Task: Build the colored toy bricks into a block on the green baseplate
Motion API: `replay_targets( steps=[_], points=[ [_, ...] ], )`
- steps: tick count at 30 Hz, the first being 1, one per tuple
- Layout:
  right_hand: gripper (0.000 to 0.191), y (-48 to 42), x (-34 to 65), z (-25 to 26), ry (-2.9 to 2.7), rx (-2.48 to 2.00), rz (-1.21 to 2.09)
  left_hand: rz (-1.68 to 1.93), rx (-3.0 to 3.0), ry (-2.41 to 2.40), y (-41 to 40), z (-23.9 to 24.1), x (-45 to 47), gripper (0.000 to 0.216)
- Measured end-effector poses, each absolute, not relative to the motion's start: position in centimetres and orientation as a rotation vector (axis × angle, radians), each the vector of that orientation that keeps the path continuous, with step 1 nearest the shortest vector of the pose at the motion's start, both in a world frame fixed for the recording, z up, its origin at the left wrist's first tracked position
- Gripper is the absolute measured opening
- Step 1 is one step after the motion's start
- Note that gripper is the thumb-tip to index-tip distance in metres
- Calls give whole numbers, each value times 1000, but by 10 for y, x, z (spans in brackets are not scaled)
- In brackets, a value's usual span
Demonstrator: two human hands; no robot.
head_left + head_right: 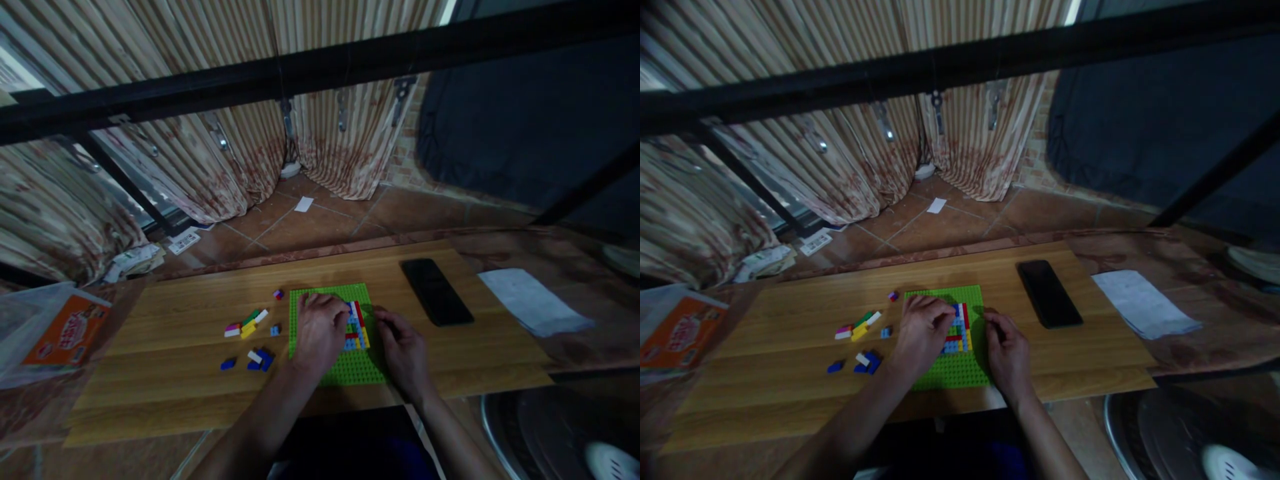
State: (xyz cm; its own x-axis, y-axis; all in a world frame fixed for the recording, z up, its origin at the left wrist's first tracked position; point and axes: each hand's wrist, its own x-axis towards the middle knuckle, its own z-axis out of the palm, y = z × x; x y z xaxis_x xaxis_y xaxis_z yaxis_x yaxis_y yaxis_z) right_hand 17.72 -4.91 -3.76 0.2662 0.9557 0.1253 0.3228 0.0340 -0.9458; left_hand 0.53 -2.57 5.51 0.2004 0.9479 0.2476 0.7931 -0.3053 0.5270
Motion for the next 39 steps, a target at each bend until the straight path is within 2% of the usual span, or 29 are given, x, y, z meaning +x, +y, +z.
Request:
replay_targets(
  steps=[4, 15, 20, 26, 34, 39],
  points=[
    [29, -50, 177, -36, -1261, -1509, 759, 801, 2174, 1666, -26, 56, 6, 17],
    [26, -51, 177, -36, -1296, -1506, 740, 512, 2389, 1740, -28, 64, 12, 23],
    [25, -51, 176, -33, -1299, -1508, 733, 497, 2409, 1803, -47, 61, 15, 17],
    [25, -51, 176, -32, -1316, -1492, 736, 455, 2438, 1820, -61, 56, 15, 26],
    [27, -51, 176, -32, -1335, -1509, 729, 494, 2401, 1768, -62, 48, 9, 30],
    [30, -50, 178, -37, -1361, -1515, 695, 655, 2348, 1781, -66, 48, -10, 40]
  ],
)
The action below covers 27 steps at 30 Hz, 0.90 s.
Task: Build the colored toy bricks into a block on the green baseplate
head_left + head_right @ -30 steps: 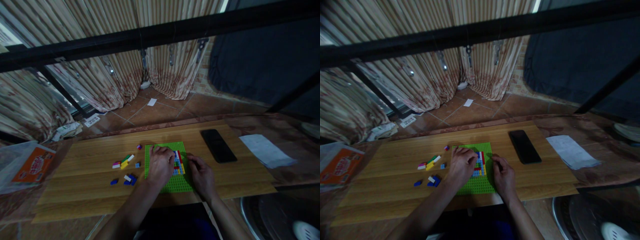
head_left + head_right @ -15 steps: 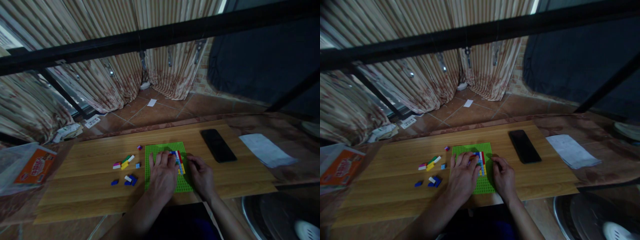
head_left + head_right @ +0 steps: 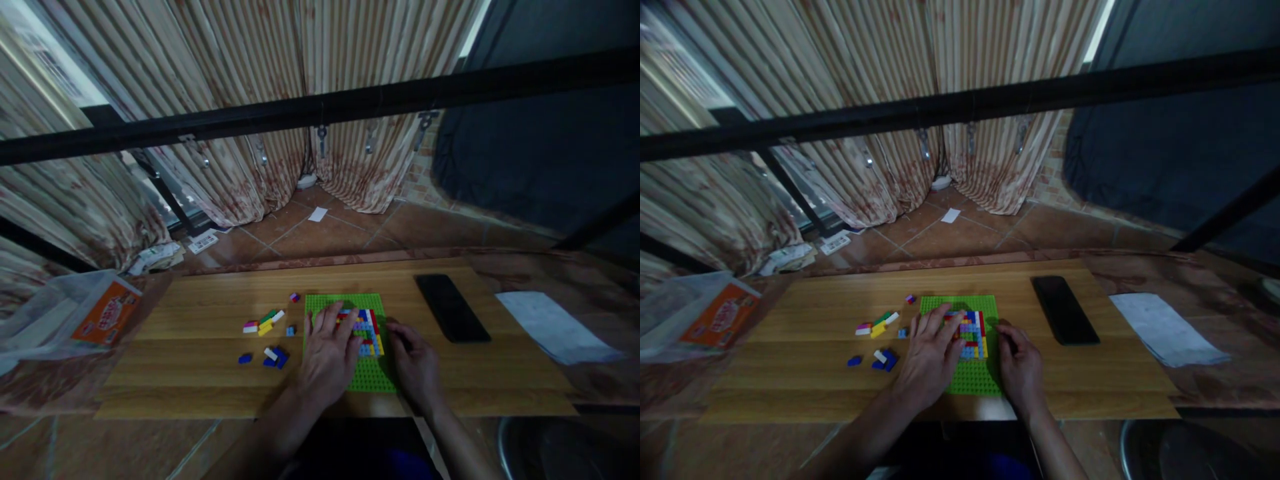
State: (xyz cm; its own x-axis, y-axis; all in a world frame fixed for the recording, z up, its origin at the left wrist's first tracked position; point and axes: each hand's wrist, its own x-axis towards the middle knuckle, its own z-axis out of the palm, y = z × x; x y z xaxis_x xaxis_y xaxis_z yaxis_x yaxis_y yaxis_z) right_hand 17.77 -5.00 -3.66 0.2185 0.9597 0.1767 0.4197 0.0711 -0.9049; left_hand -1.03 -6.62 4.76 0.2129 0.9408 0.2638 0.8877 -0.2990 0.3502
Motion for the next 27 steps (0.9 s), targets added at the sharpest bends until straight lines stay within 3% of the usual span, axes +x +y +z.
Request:
replay_targets(
  steps=[10, 17, 27],
  points=[
    [33, -51, 180, -40, -1385, -1553, 638, 1087, 2065, 2114, -94, 11, -141, 32],
    [42, -52, 183, -37, -1444, -1678, 597, 1009, 1868, 2271, -117, -1, -174, 24],
    [44, -52, 184, -36, -1467, -1728, 569, 883, 1947, 2184, -119, 3, -147, 23]
  ],
)
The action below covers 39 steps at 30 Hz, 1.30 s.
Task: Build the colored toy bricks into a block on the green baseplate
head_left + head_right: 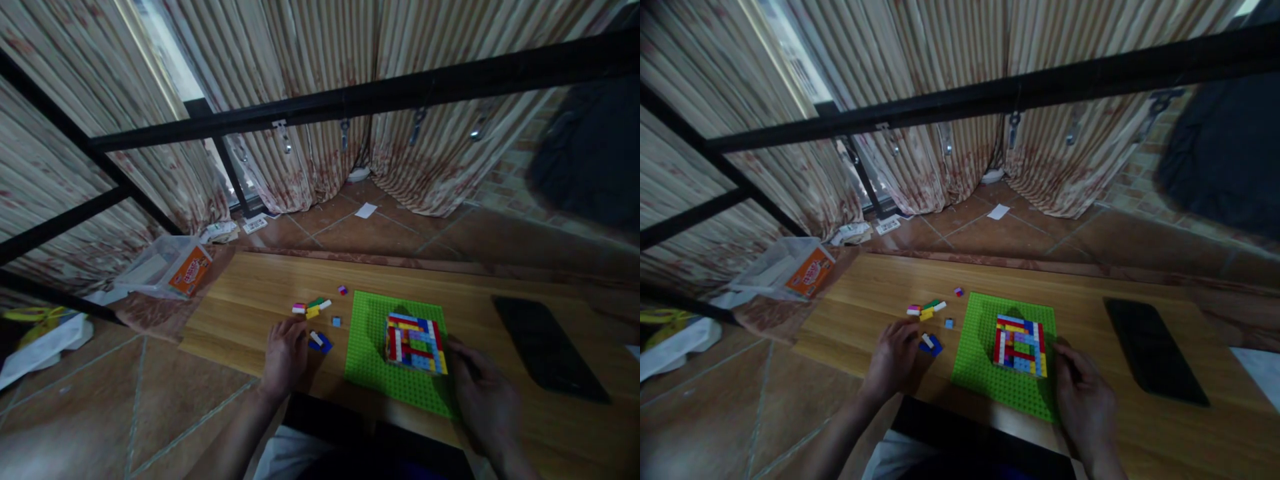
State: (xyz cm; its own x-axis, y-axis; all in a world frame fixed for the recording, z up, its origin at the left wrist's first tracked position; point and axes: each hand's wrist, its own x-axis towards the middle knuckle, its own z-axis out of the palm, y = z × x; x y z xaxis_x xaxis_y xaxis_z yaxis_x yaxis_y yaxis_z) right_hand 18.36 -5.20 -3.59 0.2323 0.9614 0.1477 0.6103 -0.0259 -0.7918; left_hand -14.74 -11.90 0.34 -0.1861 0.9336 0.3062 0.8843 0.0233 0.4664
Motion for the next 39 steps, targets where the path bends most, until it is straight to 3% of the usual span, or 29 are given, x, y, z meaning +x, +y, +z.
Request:
replay_targets(
  steps=[8, 22, 39],
  points=[
    [44, -54, 184, -37, -1484, -1709, 568, 819, 1964, 2107, -126, 8, -136, 32],
    [42, -53, 184, -38, -1490, -1706, 562, 697, 2057, 2142, -129, 2, -135, 10],
    [44, -54, 184, -37, -1505, -1730, 571, 798, 1923, 2254, -105, 7, -146, 11]
  ],
)
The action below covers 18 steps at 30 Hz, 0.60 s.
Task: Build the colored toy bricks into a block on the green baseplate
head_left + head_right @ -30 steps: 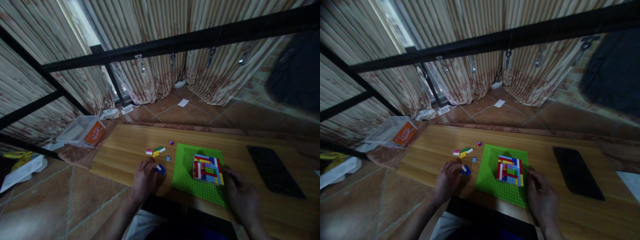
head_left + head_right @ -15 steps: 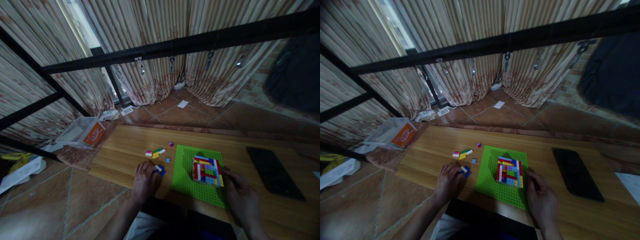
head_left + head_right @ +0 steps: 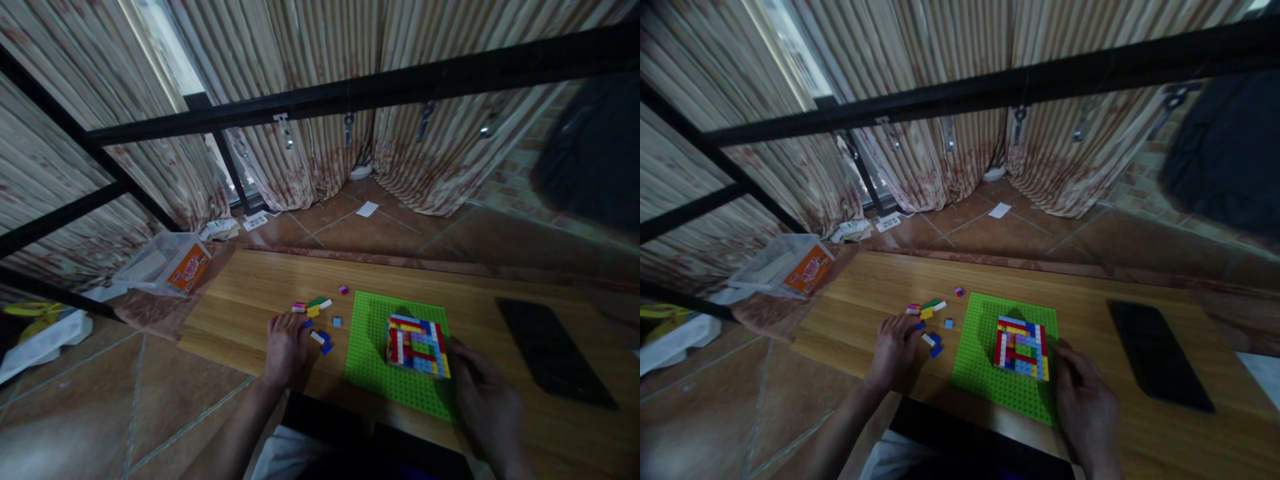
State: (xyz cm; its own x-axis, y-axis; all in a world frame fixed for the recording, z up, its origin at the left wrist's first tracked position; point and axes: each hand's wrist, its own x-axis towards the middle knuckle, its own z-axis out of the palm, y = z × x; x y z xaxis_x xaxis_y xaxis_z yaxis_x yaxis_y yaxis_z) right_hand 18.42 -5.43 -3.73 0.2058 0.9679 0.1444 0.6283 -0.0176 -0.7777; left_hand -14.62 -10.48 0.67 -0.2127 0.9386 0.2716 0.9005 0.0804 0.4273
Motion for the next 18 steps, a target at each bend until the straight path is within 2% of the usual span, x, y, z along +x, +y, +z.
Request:
replay_targets(
  steps=[9, 18],
  points=[
    [44, -54, 186, -38, -1543, -1713, 528, 733, 1950, 2293, -77, 14, -148, 25],
    [41, -54, 187, -43, -1553, -1663, 525, 439, 1939, 2278, -30, 19, -144, 21]
  ],
)
